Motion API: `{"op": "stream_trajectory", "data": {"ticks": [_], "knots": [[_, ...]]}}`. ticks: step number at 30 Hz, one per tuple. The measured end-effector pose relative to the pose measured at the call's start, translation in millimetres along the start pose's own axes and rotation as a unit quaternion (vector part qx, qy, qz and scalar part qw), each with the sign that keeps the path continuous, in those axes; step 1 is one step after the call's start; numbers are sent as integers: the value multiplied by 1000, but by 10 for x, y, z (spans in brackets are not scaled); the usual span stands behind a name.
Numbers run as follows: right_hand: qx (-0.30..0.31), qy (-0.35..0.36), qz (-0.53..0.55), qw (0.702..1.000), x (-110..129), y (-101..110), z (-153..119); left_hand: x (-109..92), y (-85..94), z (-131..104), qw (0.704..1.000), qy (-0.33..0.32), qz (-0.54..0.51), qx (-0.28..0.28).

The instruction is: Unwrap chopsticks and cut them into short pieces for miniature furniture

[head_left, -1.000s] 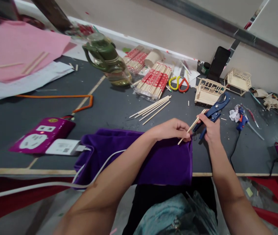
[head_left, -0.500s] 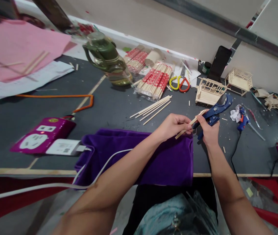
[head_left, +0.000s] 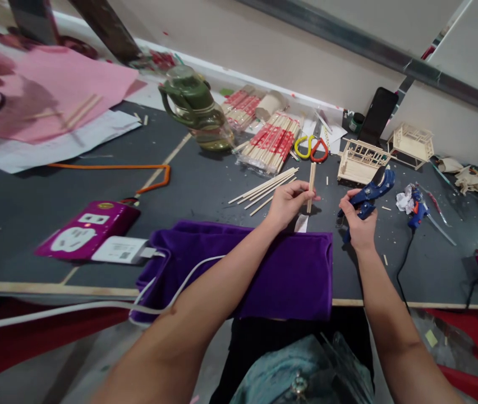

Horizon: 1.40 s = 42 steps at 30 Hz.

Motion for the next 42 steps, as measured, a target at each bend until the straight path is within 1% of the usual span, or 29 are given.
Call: {"op": "stream_trajectory", "data": {"ticks": [3, 6, 8, 11, 14, 17, 20, 24, 27, 32, 37, 42], "knots": [[9, 2, -8, 1000, -22, 0, -8, -27, -4, 3, 999, -31, 38, 17], [34, 14, -25, 999, -39, -5, -27, -35, -18, -1, 994, -64, 81, 29], [57, 30, -53, 997, -41, -1, -34, -31, -28, 0, 991, -80, 97, 36], [89, 51, -129, 986, -40, 30, -18, -31, -44, 3, 985, -102, 127, 49], [99, 80, -229, 965, -34, 96, 30, -40, -55, 4, 981, -113, 143, 61], [84, 121, -313, 938, -27, 168, 85, -35, -45, 3, 985, -92, 136, 56], [63, 164, -371, 912, -23, 213, 118, -32, -29, -14, 987, -71, 136, 46], [68, 201, -431, 877, -10, 227, 118, -77, -41, -76, 979, -86, 177, 62], [74, 213, -452, 863, 21, 243, 103, -154, -40, -117, 968, -106, 214, 77], [65, 233, -484, 841, 101, 267, 77, -304, 12, -123, 948, -133, 276, 79], [73, 240, -485, 838, 162, 241, 51, -354, -13, -147, 930, -144, 319, 114], [88, 234, -474, 844, 185, 214, 34, -389, -49, -192, 912, -160, 347, 147]]}}
Point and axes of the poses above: each hand's wrist, its own z-axis towards the middle knuckle, its own y-axis out of the back of the hand, x = y × z, the point moved 3 cm from there along z, towards the middle knuckle, and after that the axes turned 12 degrees about -z, right-handed, at the moved point
